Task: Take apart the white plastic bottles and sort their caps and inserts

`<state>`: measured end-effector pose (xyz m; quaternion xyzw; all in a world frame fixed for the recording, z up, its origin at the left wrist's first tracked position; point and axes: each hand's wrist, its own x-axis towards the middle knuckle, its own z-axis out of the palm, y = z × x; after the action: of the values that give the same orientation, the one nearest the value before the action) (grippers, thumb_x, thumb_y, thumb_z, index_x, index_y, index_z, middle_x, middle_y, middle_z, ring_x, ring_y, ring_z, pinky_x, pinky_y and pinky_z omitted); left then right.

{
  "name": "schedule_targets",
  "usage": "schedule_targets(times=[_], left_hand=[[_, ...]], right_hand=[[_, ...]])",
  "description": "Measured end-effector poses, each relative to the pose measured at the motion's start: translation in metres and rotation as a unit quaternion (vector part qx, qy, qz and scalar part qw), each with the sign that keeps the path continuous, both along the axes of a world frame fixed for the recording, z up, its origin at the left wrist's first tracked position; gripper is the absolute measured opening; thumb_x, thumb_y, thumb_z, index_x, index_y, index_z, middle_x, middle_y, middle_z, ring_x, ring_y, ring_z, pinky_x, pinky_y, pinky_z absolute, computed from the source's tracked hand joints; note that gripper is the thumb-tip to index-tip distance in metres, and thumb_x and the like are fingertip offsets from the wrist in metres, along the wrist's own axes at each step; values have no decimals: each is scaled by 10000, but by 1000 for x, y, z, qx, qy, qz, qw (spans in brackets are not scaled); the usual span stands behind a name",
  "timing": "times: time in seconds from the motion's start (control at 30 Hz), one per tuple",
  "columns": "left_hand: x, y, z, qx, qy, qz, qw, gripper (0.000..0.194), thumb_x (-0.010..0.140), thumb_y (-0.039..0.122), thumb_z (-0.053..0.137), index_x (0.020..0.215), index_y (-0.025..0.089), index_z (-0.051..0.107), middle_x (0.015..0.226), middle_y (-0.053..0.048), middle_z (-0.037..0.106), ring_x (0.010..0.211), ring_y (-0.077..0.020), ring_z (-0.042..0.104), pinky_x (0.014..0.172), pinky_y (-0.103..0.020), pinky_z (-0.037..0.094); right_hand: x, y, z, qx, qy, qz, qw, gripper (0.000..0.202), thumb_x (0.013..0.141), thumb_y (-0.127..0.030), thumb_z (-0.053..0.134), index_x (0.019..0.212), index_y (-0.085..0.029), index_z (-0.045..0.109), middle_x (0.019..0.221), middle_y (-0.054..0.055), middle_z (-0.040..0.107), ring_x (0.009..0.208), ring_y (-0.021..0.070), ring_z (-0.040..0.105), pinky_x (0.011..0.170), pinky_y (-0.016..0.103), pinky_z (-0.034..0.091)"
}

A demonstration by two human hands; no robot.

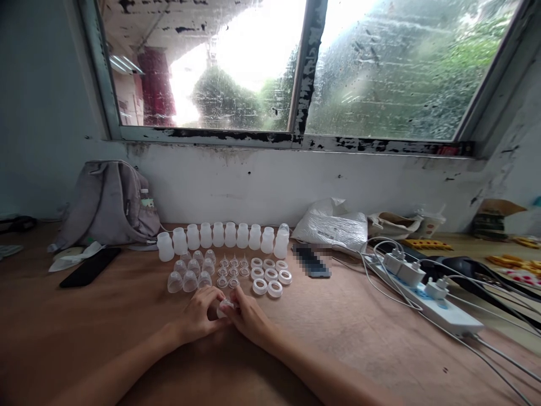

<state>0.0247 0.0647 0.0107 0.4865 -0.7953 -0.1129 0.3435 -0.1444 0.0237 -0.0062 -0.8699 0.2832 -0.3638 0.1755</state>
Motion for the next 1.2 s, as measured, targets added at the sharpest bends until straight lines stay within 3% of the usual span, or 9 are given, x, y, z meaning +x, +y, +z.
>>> schedule_targets(times=[0.2,0.4,0.57,1.2], left_hand=[[1,-1,-1,3,6,20,1000,291,670,432,588,830,194,542,831,-22,569,817,-188,499,746,-312,379],[1,-3,-3,3,-11,14,1000,307,664,425,596,865,202,538,884,-30,572,851,-200,486,777,-329,360],[1,-3,-4,7,-14,14,1000,314,662,425,595,877,204,539,902,-34,571,874,-208,482,784,-330,355],[2,-2,-4,12,-20,6,1000,314,665,423,596,881,201,551,906,-36,572,870,-210,476,784,-331,348]], right_hand=[[-6,-19,5,-19,-56,-100,993,191,795,-345,491,902,-192,451,735,12,539,598,118,503,573,230,416],[-22,-45,18,-132,95,-183,970,170,831,-223,430,943,-231,558,912,53,556,842,178,510,765,308,372],[-21,-51,12,-137,168,-187,958,173,821,-185,435,935,-222,560,925,50,584,872,192,494,763,317,340],[-14,-52,8,-127,204,-239,941,138,822,-244,438,864,-192,559,862,48,612,880,210,471,764,326,298]])
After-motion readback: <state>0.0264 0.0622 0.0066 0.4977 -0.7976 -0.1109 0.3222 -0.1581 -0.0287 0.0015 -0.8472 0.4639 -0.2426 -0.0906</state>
